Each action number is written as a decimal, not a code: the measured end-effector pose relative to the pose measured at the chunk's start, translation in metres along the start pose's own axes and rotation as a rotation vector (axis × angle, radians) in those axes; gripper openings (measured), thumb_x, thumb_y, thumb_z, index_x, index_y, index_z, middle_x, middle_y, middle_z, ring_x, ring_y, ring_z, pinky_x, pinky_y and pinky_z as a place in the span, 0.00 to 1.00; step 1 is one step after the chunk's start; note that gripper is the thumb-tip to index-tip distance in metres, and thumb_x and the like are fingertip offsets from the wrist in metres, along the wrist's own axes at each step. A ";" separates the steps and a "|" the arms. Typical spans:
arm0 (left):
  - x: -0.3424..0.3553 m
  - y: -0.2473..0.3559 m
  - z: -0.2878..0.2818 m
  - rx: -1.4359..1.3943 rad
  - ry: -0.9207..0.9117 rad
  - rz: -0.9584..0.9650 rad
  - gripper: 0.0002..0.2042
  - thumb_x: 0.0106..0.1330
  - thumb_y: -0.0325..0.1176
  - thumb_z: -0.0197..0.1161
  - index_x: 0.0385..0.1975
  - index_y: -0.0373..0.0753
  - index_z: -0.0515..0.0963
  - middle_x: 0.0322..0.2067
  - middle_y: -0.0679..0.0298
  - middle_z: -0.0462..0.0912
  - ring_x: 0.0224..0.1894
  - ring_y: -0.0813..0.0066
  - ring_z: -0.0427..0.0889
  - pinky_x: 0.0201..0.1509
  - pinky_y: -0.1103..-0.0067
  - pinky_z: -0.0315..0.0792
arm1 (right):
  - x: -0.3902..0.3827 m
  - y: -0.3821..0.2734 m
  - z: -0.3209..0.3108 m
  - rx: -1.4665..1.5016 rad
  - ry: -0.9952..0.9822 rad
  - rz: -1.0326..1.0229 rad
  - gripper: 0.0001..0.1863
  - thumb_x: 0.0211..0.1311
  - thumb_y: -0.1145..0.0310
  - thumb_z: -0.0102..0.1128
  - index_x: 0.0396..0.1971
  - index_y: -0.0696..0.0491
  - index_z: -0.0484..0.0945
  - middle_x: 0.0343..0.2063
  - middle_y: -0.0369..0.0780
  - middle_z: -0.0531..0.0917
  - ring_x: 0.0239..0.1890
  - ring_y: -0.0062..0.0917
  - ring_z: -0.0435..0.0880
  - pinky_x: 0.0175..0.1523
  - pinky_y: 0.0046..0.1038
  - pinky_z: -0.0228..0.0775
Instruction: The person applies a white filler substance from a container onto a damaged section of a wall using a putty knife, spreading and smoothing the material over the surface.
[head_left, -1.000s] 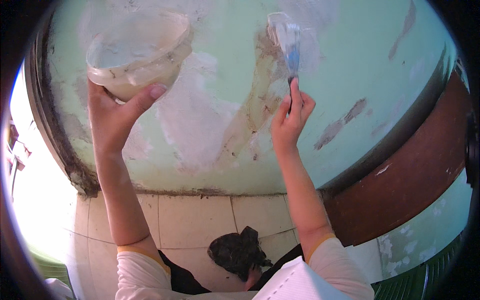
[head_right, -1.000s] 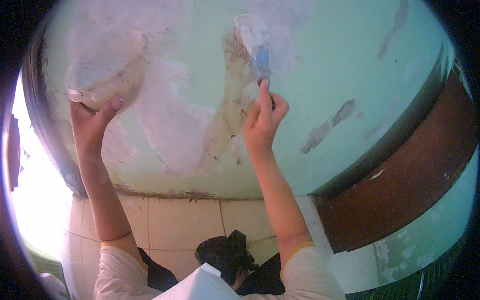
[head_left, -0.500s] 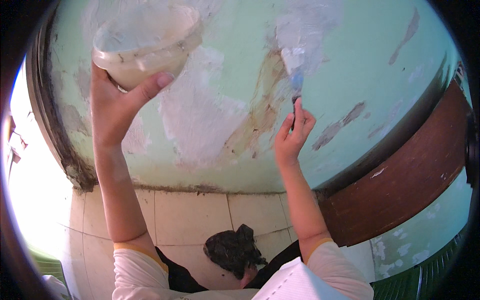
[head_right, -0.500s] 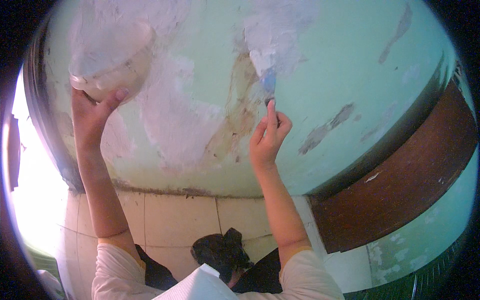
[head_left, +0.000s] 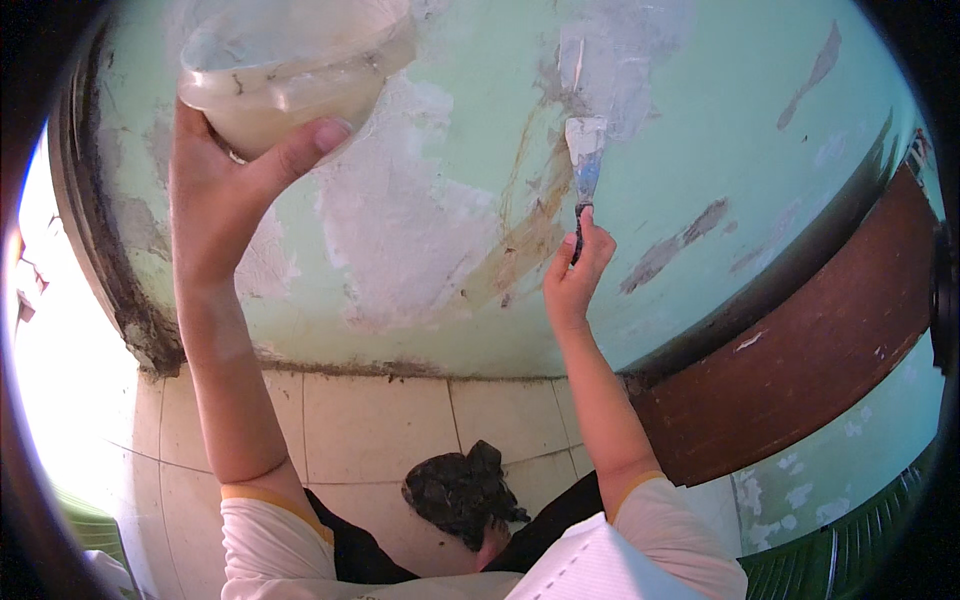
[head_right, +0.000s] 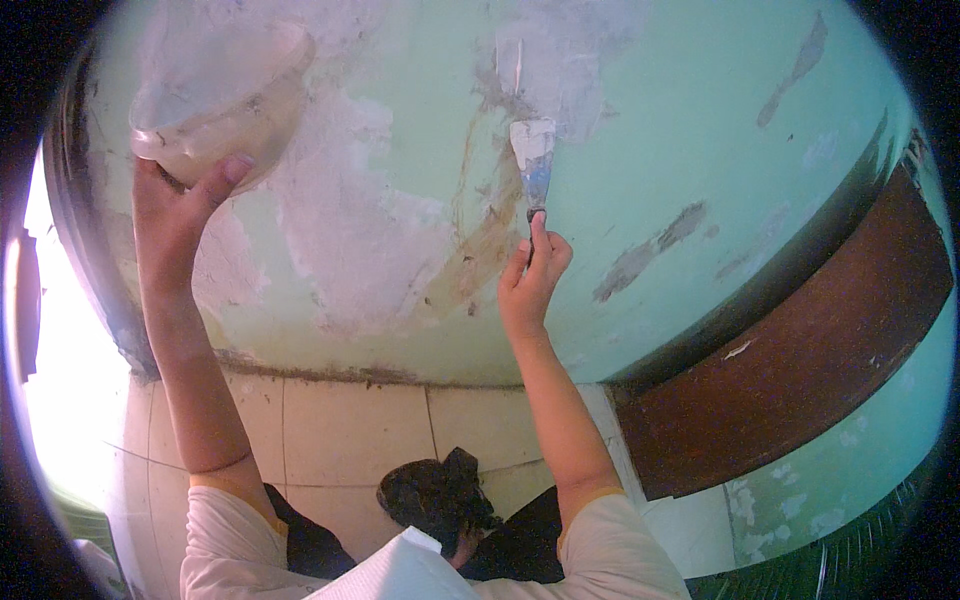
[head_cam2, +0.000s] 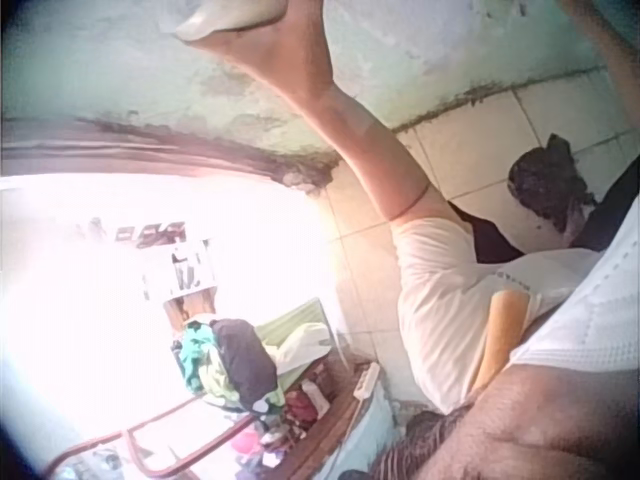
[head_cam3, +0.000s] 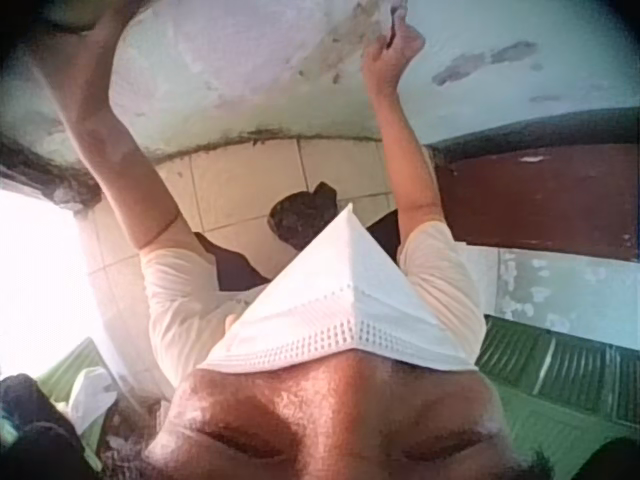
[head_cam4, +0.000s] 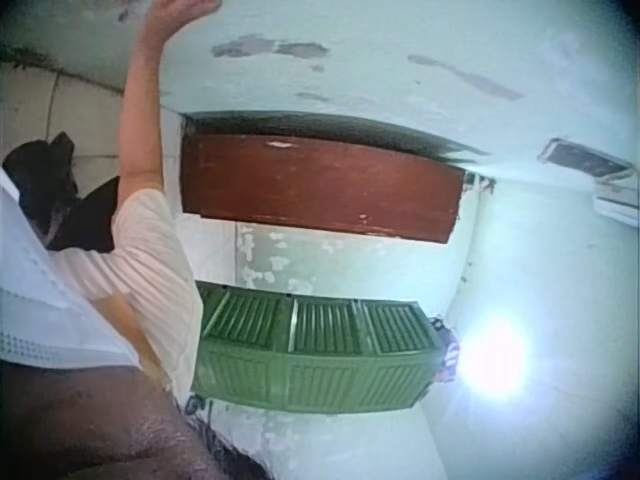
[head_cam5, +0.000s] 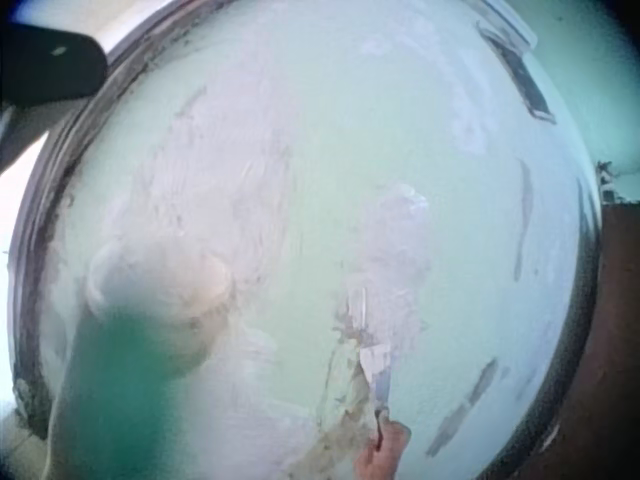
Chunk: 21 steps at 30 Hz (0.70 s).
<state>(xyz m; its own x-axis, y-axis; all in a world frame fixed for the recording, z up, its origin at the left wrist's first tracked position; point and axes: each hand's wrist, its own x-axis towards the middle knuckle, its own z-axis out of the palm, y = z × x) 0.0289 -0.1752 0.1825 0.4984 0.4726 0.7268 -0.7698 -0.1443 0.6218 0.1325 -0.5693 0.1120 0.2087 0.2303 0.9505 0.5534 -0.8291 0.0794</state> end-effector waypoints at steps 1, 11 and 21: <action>0.000 0.002 -0.001 0.029 0.020 -0.004 0.43 0.44 0.41 0.86 0.59 0.30 0.69 0.49 0.52 0.82 0.52 0.63 0.83 0.57 0.72 0.79 | -0.001 -0.001 -0.003 0.009 0.003 0.006 0.29 0.69 0.79 0.51 0.70 0.56 0.65 0.45 0.49 0.71 0.49 0.42 0.67 0.56 0.41 0.63; -0.003 -0.001 0.008 0.044 -0.020 0.010 0.42 0.45 0.42 0.85 0.58 0.31 0.70 0.49 0.53 0.82 0.52 0.63 0.83 0.57 0.72 0.78 | 0.107 -0.035 0.013 0.024 0.094 -0.092 0.30 0.69 0.79 0.50 0.72 0.53 0.64 0.45 0.48 0.69 0.47 0.39 0.68 0.56 0.37 0.64; 0.000 -0.004 -0.004 0.105 0.080 -0.010 0.42 0.46 0.43 0.84 0.58 0.30 0.70 0.48 0.51 0.82 0.50 0.62 0.84 0.54 0.72 0.80 | 0.018 -0.044 -0.002 0.074 -0.043 -0.019 0.30 0.71 0.78 0.49 0.72 0.57 0.62 0.45 0.48 0.69 0.46 0.38 0.69 0.51 0.33 0.67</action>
<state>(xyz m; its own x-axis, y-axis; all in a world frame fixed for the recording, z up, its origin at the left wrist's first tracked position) 0.0300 -0.1712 0.1790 0.4693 0.5416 0.6974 -0.7170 -0.2273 0.6590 0.1102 -0.5301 0.1262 0.2309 0.2690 0.9351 0.6155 -0.7846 0.0737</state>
